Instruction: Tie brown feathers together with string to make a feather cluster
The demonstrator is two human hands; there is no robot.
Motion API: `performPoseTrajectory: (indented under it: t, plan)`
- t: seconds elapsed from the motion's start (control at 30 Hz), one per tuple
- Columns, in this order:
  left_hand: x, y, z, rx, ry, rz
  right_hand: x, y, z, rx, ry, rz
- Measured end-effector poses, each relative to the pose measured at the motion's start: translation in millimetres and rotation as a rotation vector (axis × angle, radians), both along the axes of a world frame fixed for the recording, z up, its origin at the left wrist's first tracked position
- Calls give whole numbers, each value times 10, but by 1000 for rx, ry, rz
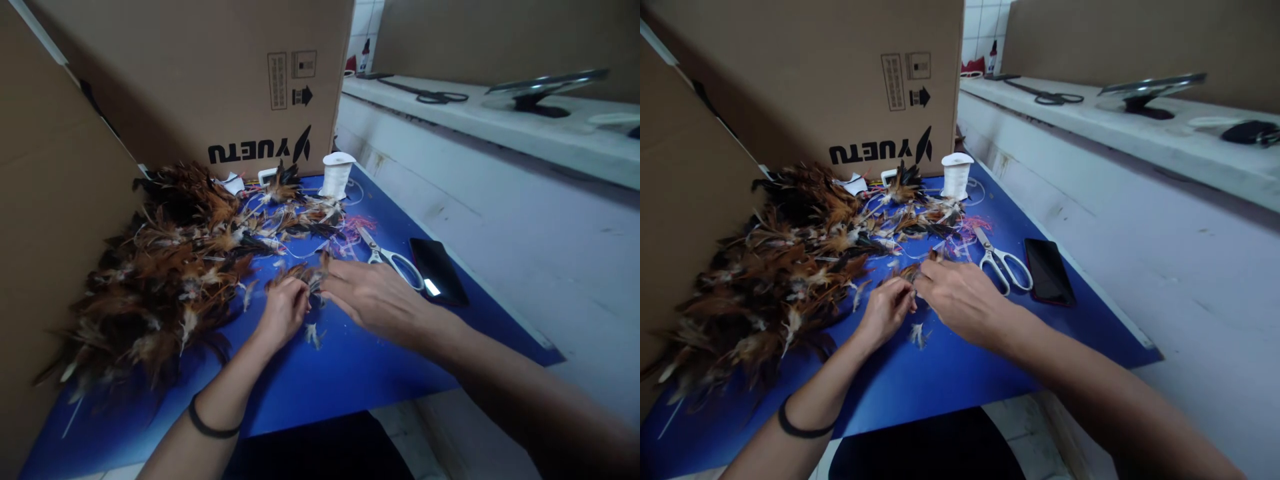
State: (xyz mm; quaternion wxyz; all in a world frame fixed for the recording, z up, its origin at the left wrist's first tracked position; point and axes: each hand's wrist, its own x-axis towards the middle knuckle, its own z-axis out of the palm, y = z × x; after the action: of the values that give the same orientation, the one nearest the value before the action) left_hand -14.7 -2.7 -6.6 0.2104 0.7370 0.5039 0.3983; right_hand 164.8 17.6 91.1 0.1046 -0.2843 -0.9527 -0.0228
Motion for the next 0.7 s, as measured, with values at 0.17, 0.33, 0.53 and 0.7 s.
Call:
performPoseTrajectory:
  t: [0.17, 0.33, 0.53, 0.7]
  plan:
    - [20, -10, 21, 103, 54, -136, -168, 398, 113, -231, 103, 29]
    - [9, -13, 84, 82, -20, -140, -163, 856, -155, -739, 236, -121]
    - [-26, 8, 94, -73, -244, 21, 48, 682, -622, -733, 371, -104]
    - [-15, 22, 33, 33, -60, 105, 107, 88, -554, -483, 269, -76]
